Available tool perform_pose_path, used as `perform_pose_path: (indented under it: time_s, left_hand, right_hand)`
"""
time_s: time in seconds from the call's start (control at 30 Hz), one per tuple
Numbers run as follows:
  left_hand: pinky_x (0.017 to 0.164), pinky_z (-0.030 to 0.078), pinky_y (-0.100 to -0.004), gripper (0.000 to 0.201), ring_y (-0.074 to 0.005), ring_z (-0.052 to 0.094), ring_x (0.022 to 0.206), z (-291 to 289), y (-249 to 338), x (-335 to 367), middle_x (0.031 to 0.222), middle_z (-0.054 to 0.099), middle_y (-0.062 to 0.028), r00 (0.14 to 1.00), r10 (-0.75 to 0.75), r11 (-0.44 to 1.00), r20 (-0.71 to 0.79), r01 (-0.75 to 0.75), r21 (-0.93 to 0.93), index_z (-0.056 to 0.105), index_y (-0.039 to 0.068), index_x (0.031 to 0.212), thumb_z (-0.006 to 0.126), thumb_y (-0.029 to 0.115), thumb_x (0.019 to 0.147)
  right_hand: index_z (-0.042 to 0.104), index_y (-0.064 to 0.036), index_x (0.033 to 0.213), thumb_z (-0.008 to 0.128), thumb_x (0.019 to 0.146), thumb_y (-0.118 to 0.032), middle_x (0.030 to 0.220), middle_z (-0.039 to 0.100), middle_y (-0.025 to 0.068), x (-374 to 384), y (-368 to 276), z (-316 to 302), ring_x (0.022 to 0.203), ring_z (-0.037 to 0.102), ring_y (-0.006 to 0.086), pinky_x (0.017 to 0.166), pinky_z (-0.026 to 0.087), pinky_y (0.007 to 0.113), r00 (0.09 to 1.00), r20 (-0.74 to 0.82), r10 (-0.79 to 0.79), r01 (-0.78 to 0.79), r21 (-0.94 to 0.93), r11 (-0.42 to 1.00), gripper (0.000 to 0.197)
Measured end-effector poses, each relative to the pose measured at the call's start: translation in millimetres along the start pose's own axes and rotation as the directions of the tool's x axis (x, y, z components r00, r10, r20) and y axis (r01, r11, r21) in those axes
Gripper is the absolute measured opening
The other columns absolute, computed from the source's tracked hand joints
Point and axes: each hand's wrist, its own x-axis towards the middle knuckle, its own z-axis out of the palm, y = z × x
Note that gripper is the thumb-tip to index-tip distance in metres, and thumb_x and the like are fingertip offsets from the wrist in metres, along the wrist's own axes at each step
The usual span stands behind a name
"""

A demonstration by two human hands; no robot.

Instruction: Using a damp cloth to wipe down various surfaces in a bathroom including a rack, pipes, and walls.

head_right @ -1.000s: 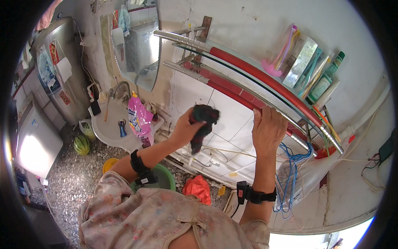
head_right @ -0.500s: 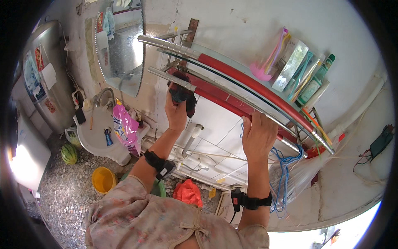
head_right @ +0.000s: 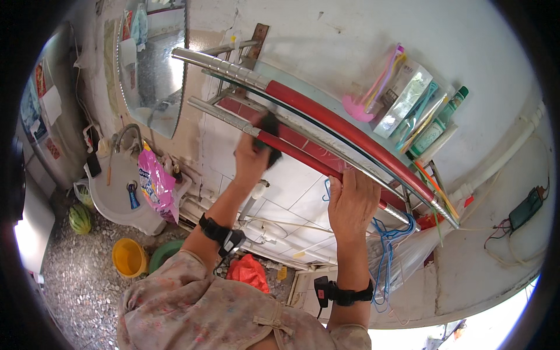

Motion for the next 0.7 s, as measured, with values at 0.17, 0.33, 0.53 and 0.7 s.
perform_pose_path:
  time_s: [0.17, 0.33, 0.53, 0.7]
  left_hand:
    - [0.1, 0.046, -0.0405, 0.073, -0.0384, 0.052, 0.121, 21.5, 21.3, -67.9, 0.136, 0.049, -0.0162, 0.886, 0.091, 0.993, 0.455, -0.047, -0.106, 0.049, 0.011, 0.136, 0.057, -0.015, 0.068]
    - [0.092, 0.048, -0.0304, 0.052, -0.0178, 0.059, 0.109, -3.0, 23.0, -100.3, 0.118, 0.061, -0.0099, 0.872, -0.367, 0.838, 0.323, 0.461, -0.293, 0.054, 0.007, 0.128, 0.061, -0.009, 0.079]
    - [0.077, 0.055, -0.0345, 0.023, -0.0216, 0.065, 0.088, -72.9, -5.6, -65.8, 0.096, 0.064, -0.0071, 0.5, -0.857, 0.338, -0.126, 0.359, -0.87, 0.058, 0.007, 0.11, 0.06, 0.019, 0.091]
    - [0.088, 0.054, -0.0464, 0.035, -0.0321, 0.064, 0.097, -94.6, -11.1, -16.5, 0.11, 0.063, -0.0129, 0.734, -0.678, 0.228, 0.039, 0.26, -0.938, 0.056, 0.007, 0.117, 0.045, 0.029, 0.092]
  right_hand:
    - [0.053, -0.0065, 0.09, 0.054, 0.095, -0.033, 0.083, 0.055, 0.0115, 2.0, -3.9, 1.2, 0.082, 0.055, 0.0318, 0.077, 0.041, 0.045, 1.0, 0.013, -0.009, 0.009, 0.008, 1.0, 0.027]
    - [0.051, -0.0077, 0.086, 0.054, 0.095, -0.033, 0.081, 0.054, 0.0101, -1.1, 0.2, 3.9, 0.079, 0.054, 0.0308, 0.074, 0.041, 0.044, 1.0, -0.008, -0.008, 0.008, -0.009, 1.0, 0.027]
    - [0.053, -0.0087, 0.086, 0.054, 0.095, -0.034, 0.08, 0.055, 0.0088, -1.3, -2.1, 4.2, 0.078, 0.055, 0.0298, 0.075, 0.041, 0.043, 0.998, -0.058, -0.001, 0.0, -0.023, 1.0, 0.026]
    - [0.052, -0.0082, 0.086, 0.055, 0.095, -0.033, 0.08, 0.055, 0.009, -1.7, -0.8, 4.3, 0.079, 0.055, 0.0296, 0.076, 0.041, 0.044, 0.999, -0.037, 0.005, -0.005, -0.02, 1.0, 0.026]
